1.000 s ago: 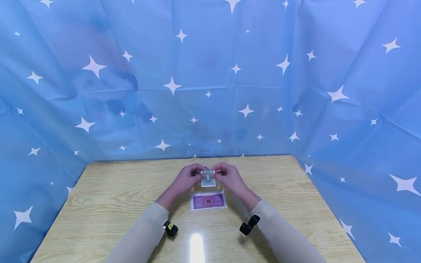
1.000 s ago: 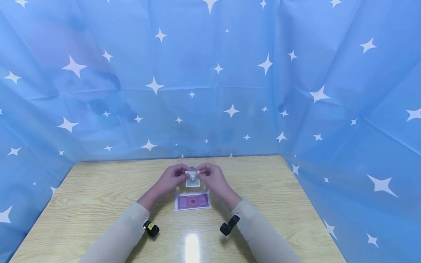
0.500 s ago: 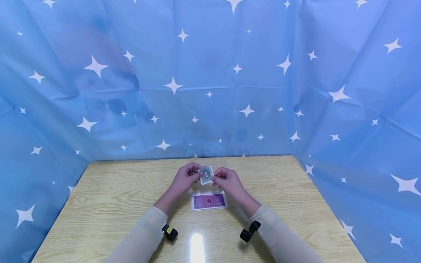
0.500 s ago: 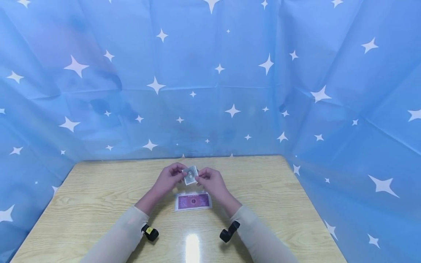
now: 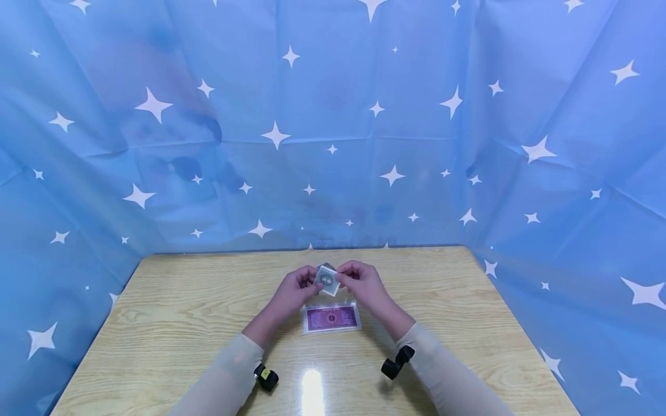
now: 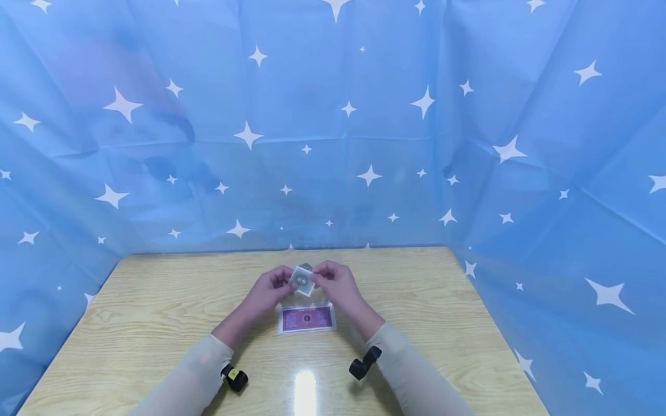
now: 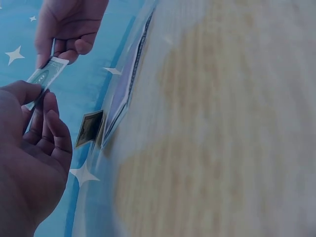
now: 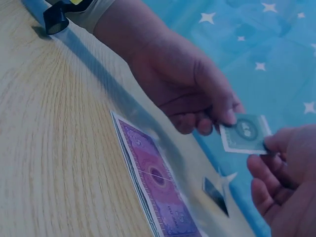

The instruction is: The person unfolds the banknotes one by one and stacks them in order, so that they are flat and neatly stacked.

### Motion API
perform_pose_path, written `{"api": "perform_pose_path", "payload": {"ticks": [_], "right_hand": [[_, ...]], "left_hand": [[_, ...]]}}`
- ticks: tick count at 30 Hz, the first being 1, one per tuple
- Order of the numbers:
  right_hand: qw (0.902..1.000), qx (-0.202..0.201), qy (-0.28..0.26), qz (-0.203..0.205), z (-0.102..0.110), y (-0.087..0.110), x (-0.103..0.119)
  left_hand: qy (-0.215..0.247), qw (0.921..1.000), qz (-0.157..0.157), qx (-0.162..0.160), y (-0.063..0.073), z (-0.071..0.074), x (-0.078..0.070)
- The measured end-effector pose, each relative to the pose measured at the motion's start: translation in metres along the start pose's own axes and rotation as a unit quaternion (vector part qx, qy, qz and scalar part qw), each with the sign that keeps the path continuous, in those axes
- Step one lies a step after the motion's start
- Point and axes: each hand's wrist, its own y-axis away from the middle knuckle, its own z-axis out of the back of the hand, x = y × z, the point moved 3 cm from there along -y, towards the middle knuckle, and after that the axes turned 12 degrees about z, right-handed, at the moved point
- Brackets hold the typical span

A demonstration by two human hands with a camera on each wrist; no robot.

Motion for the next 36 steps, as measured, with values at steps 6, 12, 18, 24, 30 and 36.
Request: {"api": "perform_pose_path", "payload": {"ticks": [6,12,18,24,30,36], "right_hand": [[0.9989,0.043,0.012,0.015,0.0005,0.0012,0.0043],[0.9953,0.091,0.020,0.027,-0.0011,0.0027,0.0082],[0.9944,0.097,0.020,0.035,-0.0027,0.0041,0.0093],[0.9969,0.071,0.017,0.028,-0.0043,0.0051,0.0068],[0.9982,0.050,0.019,0.028,-0.0053,0.0060,0.0074],[0.9978,0.050,0.026,0.034,-0.0056,0.0066,0.0098]], "left_hand": [[-0.010,0.9997,-0.004,0.021,0.0041,-0.0028,0.0016],[0.010,0.9995,-0.023,0.017,0.0059,-0.0015,-0.0025],[0.001,0.9995,-0.033,0.001,0.0059,-0.0022,-0.0028],[0.018,0.9991,-0.034,-0.017,0.0054,-0.0022,-0.0022],[0.025,0.9989,-0.034,-0.022,0.0062,-0.0016,-0.0025],[0.024,0.9989,-0.035,-0.021,0.0077,-0.0009,-0.0033]]}}
